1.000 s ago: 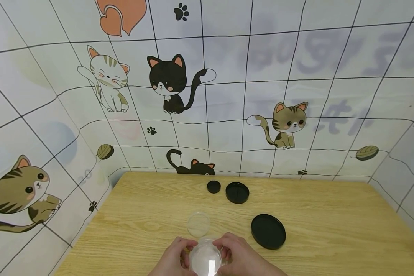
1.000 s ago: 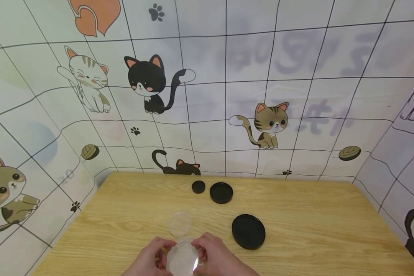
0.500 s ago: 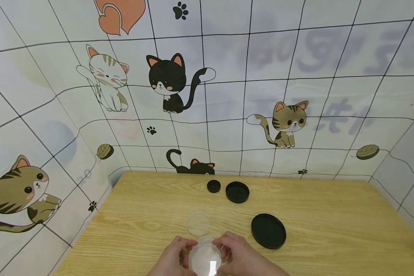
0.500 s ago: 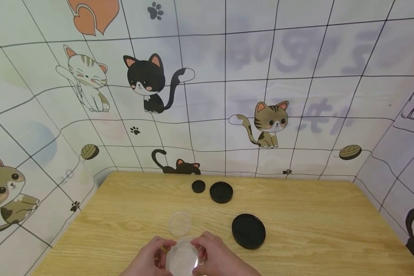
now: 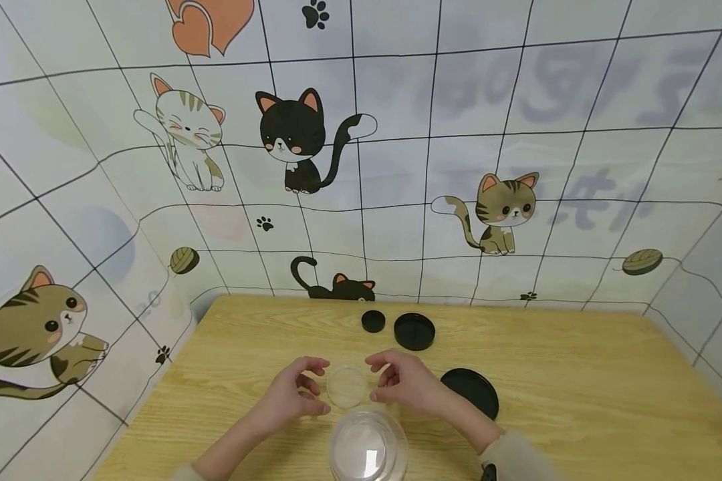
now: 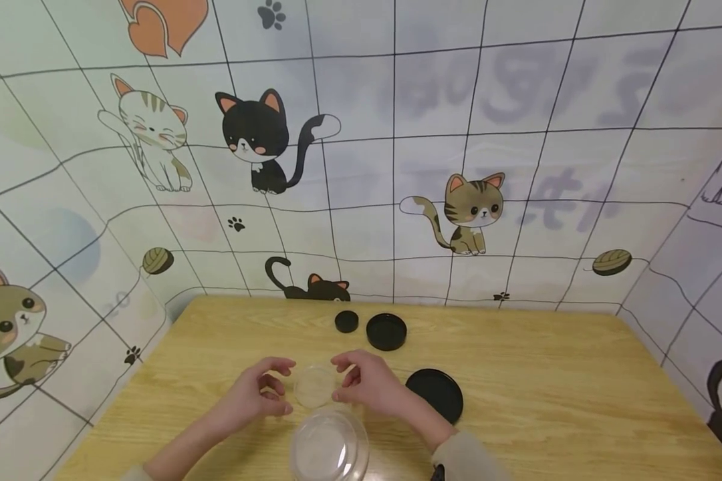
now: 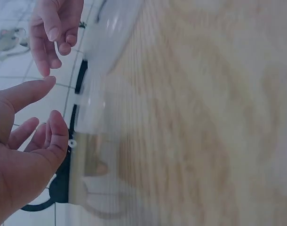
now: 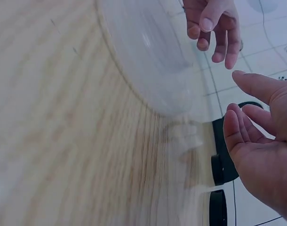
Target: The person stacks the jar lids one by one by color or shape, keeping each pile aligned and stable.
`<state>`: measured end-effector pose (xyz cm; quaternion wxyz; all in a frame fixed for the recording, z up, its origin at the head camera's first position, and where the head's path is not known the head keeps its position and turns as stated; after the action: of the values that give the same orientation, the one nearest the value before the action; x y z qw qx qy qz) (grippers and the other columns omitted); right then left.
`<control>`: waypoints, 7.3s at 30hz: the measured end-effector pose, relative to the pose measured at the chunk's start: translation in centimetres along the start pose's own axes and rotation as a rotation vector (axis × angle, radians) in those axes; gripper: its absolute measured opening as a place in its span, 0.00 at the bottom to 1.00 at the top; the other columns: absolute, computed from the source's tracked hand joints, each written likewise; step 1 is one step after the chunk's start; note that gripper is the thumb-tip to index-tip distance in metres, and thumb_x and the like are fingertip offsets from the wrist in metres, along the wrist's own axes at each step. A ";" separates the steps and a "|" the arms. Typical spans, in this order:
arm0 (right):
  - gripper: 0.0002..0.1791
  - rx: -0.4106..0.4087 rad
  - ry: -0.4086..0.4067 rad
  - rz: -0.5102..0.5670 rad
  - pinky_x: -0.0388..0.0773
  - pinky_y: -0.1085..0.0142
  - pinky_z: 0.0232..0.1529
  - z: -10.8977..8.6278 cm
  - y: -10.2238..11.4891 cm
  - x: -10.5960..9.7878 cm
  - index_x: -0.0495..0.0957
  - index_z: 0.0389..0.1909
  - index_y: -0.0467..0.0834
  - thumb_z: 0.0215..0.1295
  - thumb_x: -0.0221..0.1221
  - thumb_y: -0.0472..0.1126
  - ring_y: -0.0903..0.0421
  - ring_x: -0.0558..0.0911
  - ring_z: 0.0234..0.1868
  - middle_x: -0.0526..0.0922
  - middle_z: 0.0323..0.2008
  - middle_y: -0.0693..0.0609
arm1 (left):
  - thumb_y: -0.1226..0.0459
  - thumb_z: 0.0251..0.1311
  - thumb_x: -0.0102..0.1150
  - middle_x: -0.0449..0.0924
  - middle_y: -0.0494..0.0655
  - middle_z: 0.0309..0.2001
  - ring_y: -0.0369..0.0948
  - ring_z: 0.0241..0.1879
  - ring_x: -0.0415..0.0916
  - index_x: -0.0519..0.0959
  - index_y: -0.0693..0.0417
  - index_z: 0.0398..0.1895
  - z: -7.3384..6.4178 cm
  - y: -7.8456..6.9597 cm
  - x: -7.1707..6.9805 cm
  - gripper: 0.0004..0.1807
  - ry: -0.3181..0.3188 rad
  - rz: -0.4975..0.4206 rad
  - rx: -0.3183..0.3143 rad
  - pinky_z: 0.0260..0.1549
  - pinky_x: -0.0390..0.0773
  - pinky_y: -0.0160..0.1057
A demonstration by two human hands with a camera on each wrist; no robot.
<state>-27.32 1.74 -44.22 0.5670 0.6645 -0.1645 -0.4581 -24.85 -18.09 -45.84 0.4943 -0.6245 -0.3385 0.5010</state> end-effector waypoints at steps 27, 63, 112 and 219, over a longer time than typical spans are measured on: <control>0.29 0.033 -0.004 -0.115 0.74 0.69 0.38 3.0 -3.7 1.9 0.79 0.56 0.31 0.53 0.75 0.31 0.55 0.76 0.38 0.77 0.41 0.51 | 0.78 0.42 0.77 0.76 0.56 0.48 0.45 0.39 0.76 0.73 0.69 0.62 2.9 3.1 0.0 0.38 0.037 0.042 -0.045 0.35 0.79 0.32; 0.28 -0.017 0.074 -0.049 0.76 0.69 0.37 0.9 -1.4 0.7 0.79 0.58 0.37 0.57 0.75 0.36 0.57 0.78 0.36 0.78 0.41 0.52 | 0.77 0.50 0.76 0.69 0.59 0.53 0.45 0.40 0.76 0.71 0.67 0.63 0.8 0.2 1.5 0.35 0.098 -0.107 -0.087 0.33 0.80 0.34; 0.26 -0.023 0.213 -0.006 0.76 0.73 0.32 -3.7 0.4 3.5 0.82 0.53 0.38 0.51 0.77 0.32 0.67 0.74 0.30 0.76 0.33 0.58 | 0.77 0.45 0.77 0.72 0.50 0.43 0.35 0.29 0.70 0.72 0.64 0.60 -4.6 0.2 5.4 0.36 0.223 -0.065 -0.072 0.27 0.71 0.28; 0.37 0.147 -0.222 -0.042 0.79 0.65 0.38 -11.4 -9.0 -14.5 0.70 0.66 0.27 0.59 0.74 0.37 0.53 0.78 0.40 0.77 0.51 0.38 | 0.76 0.47 0.77 0.74 0.54 0.52 0.38 0.35 0.79 0.73 0.61 0.64 10.1 -3.8 15.3 0.38 0.340 0.024 0.011 0.32 0.78 0.33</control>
<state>-28.56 22.04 -46.95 0.4854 0.6529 -0.2456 -0.5271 -30.15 -0.17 -46.74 0.5419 -0.7016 -0.2397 0.3959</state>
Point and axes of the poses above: each hand's wrist, its own z-axis towards the middle knuckle, its own x-axis out of the palm, y = z × x, the point moved 9 cm from there along z, towards the middle knuckle
